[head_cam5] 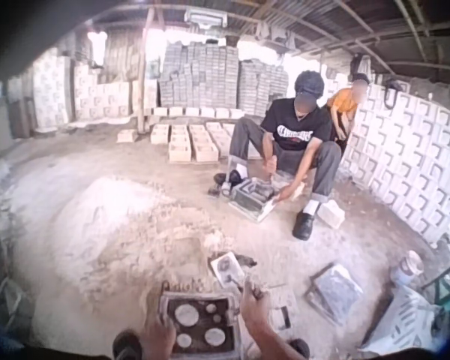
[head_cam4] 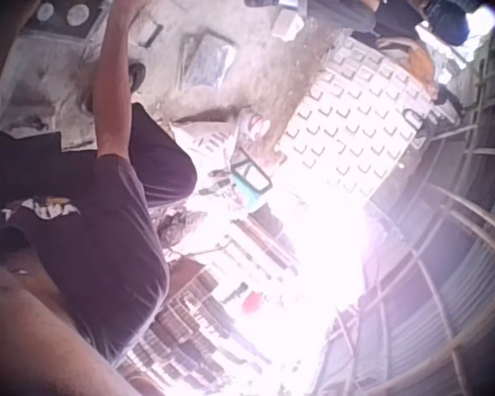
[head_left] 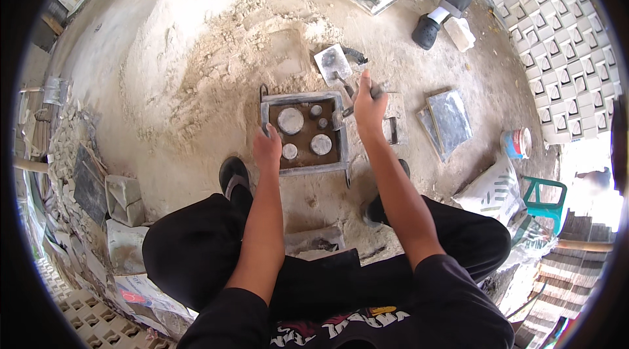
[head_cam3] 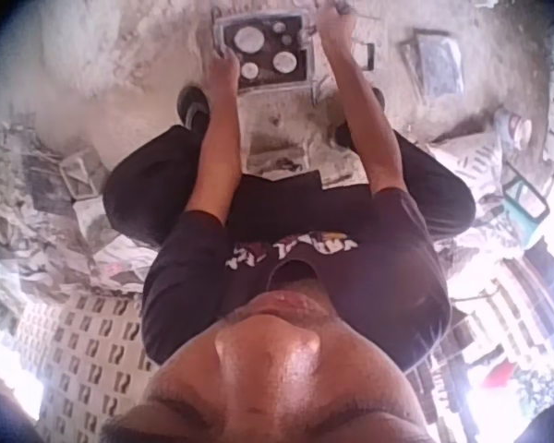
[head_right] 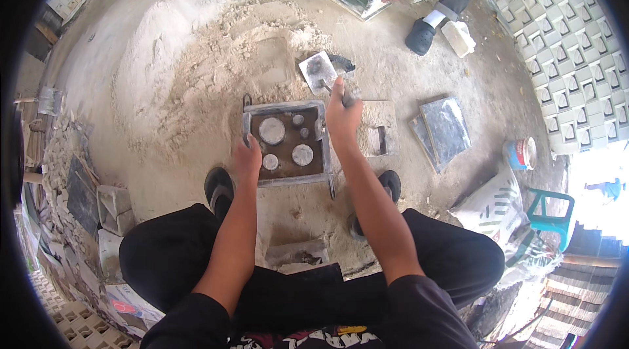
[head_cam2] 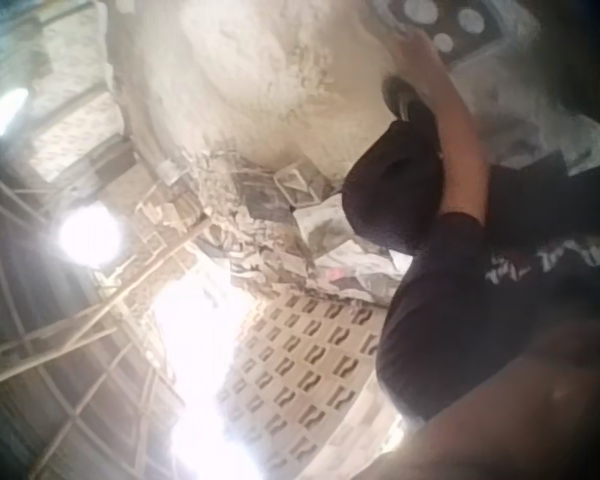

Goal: The person packs a fine construction material into a square metal mold using a small trowel and a wooden block to create ventilation bricks. They repeatedly scoop material into the mold, pack it down firmly using the wooden block, and level the surface with the trowel.

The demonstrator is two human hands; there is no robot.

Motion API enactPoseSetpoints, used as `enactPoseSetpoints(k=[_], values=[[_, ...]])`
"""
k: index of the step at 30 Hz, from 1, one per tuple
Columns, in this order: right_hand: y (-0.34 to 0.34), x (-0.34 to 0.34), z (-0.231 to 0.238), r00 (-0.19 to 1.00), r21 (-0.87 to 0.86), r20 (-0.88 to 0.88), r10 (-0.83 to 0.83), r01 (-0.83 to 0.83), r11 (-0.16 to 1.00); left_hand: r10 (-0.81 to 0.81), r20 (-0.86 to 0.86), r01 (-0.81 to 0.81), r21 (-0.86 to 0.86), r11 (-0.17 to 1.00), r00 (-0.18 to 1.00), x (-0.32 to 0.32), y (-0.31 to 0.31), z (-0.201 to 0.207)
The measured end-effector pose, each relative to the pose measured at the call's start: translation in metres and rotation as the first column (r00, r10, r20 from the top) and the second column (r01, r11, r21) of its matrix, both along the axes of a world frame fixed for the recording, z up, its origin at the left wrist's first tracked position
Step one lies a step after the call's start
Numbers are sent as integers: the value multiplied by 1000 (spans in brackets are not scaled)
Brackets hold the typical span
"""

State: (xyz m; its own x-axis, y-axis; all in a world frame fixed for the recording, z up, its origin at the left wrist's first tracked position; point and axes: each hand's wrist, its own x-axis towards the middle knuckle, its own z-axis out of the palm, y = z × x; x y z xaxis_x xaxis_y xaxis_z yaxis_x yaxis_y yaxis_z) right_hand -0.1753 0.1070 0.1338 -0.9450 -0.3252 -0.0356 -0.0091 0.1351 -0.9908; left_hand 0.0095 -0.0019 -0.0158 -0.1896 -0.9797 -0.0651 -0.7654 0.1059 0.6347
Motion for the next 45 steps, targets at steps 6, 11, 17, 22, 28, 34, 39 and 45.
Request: enactPoseSetpoints(k=[6, 11, 17, 22, 28, 34, 39, 45], values=[[-6, -47, -37, 989, 100, -135, 58, -45, 994, -79, -35, 82, 77, 994, 996, -23, 14, 16], [1, -11, -43, 972, -40, -223, 78, -89, 995, -52, 8, 50, 131, 990, 999, -10, 8, 19], [5, 10, 13, 995, -2, -16, 103, -103, 995, -22, 34, 20, 60, 998, 999, 3, 2, 2], [25, 13, -3, 976, 106, -31, 218, -213, 971, -52, -17, 53, 76, 996, 998, -10, 6, 3], [47, 58, 9, 936, 136, -96, 338, -324, 936, -74, -5, 74, 150, 986, 997, -7, 4, 12], [52, 80, 25, 991, 117, -67, 120, -112, 987, -36, 54, 26, 178, 984, 998, -3, 7, 11], [64, 46, -11, 889, 74, -144, 435, -429, 900, -31, -2, 31, 129, 991, 1000, -12, 5, 7], [56, 49, 15, 903, 156, -123, 411, -391, 907, -54, -58, 61, 142, 988, 997, -10, 4, 9]])
